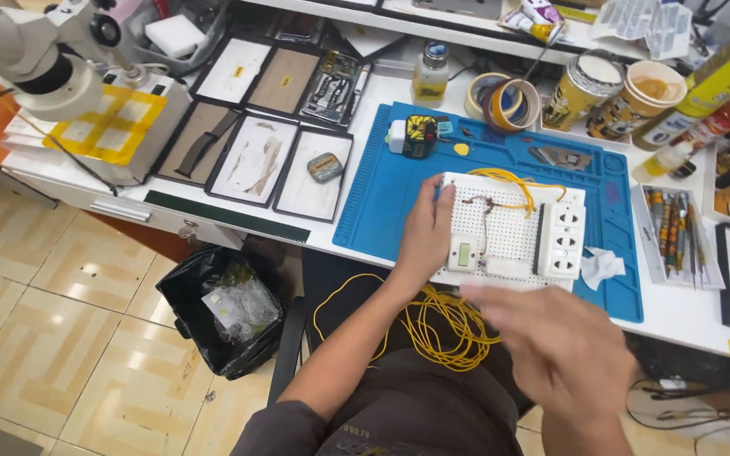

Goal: The person is assembling an electronic circuit on a white breadboard placed on a blue mat. They insert yellow wires into the breadboard and connect a white power strip to the setup. The person uses a small tool to adjust components on the board.

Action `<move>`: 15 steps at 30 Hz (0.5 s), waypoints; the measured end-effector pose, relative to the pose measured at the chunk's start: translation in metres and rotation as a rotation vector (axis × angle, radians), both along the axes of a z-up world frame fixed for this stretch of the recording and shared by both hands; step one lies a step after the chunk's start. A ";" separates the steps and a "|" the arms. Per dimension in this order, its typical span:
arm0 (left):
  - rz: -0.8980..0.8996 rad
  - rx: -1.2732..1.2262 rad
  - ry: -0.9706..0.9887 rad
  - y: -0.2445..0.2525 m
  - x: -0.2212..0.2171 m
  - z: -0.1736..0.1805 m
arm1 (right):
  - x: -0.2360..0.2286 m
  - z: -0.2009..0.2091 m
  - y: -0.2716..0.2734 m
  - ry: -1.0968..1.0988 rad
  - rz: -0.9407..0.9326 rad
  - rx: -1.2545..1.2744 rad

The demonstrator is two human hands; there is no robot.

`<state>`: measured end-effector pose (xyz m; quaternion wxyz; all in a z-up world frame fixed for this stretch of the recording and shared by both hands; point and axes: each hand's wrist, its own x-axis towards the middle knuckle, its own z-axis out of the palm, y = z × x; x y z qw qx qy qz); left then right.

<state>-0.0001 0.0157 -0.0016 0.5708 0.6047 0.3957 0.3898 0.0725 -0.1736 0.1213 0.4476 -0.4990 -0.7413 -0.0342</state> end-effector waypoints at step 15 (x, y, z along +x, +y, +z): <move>0.046 0.039 0.040 -0.001 0.004 -0.008 | 0.011 0.047 -0.023 -0.216 0.895 -0.461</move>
